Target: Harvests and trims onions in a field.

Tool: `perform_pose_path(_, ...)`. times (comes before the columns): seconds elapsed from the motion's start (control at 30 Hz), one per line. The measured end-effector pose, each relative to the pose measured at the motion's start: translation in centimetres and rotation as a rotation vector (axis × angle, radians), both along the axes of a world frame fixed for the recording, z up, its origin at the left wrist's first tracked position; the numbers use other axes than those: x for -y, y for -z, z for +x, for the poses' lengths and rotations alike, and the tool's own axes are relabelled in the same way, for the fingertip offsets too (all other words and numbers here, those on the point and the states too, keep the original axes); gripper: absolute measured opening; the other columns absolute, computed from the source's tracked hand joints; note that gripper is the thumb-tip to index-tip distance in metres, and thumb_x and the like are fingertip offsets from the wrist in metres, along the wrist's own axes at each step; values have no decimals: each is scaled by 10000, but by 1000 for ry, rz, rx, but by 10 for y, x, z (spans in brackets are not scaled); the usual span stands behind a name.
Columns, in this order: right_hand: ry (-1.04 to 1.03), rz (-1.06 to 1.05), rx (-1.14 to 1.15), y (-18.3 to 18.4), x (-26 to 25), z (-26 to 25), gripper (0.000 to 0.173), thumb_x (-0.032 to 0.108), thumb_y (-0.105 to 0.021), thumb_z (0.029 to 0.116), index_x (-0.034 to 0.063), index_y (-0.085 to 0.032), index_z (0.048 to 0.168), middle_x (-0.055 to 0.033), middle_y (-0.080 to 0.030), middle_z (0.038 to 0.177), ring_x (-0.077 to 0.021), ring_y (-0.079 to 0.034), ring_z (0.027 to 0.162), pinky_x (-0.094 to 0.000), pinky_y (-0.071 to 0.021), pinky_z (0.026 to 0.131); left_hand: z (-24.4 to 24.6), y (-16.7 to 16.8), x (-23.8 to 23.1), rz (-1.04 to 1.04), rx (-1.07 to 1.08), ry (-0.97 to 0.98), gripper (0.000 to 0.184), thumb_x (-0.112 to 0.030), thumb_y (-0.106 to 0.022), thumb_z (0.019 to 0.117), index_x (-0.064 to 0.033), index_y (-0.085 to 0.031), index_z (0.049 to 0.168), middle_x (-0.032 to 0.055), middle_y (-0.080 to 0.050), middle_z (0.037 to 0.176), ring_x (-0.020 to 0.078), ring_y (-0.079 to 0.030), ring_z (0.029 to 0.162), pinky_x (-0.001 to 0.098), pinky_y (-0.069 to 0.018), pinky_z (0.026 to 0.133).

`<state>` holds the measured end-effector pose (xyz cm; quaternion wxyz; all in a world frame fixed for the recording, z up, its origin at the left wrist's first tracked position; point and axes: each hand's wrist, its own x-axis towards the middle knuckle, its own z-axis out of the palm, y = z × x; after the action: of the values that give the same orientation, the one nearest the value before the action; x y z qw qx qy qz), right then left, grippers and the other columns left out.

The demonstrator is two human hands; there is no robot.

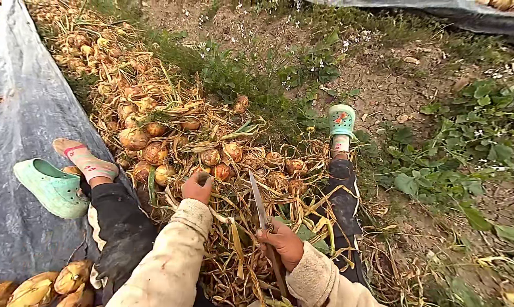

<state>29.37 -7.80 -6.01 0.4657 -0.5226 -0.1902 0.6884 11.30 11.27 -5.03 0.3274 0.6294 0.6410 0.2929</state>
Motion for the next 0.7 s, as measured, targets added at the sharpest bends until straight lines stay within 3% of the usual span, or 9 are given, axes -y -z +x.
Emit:
perform_pose_path(0.03,19,-15,-1,-1,3,4,368,102,-670,959,25,-473,1260,-43,-600,846,-101,-590,624,-250,-542,596,18,10,-14,-41,-219,102,372,-188,-685,982,30,-647,1281,235,-681,1247,368,-649,1190,558,-462,1065)
perform_pose_path(0.1,54,-67,-9,1,7,10,281,107,-620,1004,35,-474,1232,-49,-592,829,-113,-595,614,-259,-544,581,48,25,-31,-102,-500,185,599,-289,-704,961,33,-522,1432,288,-516,1454,459,-470,1381,608,-380,1132)
perform_pose_path(0.2,44,-110,-9,6,8,8,265,126,-604,1021,42,-475,1237,-61,-596,840,-123,-604,610,-268,-555,579,72,46,-44,-94,-702,171,845,-330,-804,871,29,-406,1525,312,-369,1566,514,-335,1450,651,-372,1101)
perform_pose_path(0.33,-86,-108,44,6,8,5,249,174,-590,1034,43,-505,1228,-53,-611,857,-119,-617,637,-274,-563,618,67,40,-53,-125,-808,261,771,-349,-830,839,-9,-520,1458,265,-468,1501,494,-374,1425,644,-444,1040)
perform_pose_path(0.43,-162,-131,72,7,7,4,232,232,-561,1058,47,-515,1191,-64,-617,853,-141,-637,648,-295,-575,632,39,20,-39,-104,-676,335,787,-376,-869,803,-79,-541,1454,179,-537,1478,424,-440,1405,589,-410,1109)
perform_pose_path(0.47,-192,-142,81,7,6,3,240,253,-546,1067,49,-515,1189,-64,-614,853,-146,-641,653,-299,-577,635,26,14,-30,-96,-576,335,775,-340,-874,797,-73,-545,1446,188,-567,1442,410,-491,1366,580,-406,1117)
perform_pose_path(0.53,-251,-166,96,7,7,-3,267,298,-528,1076,59,-519,1193,-60,-605,855,-147,-637,656,-305,-572,633,-3,1,-5,-95,-343,264,747,-244,-901,766,-58,-572,1410,225,-638,1317,398,-613,1224,589,-455,1061)
perform_pose_path(0.6,-300,-151,123,5,5,-9,301,343,-524,1073,70,-526,1201,-49,-598,840,-140,-623,640,-300,-562,609,-36,-6,22,-98,-86,191,771,-197,-917,717,-54,-569,1389,225,-658,1254,361,-653,1141,563,-501,1009)
perform_pose_path(0.7,-406,-89,196,-4,-3,-20,385,406,-542,1056,68,-527,1239,-41,-584,880,-125,-605,676,-297,-545,633,-67,-13,72,-43,215,113,865,-263,-877,543,-40,-566,1318,122,-687,1161,206,-688,1020,410,-577,882)
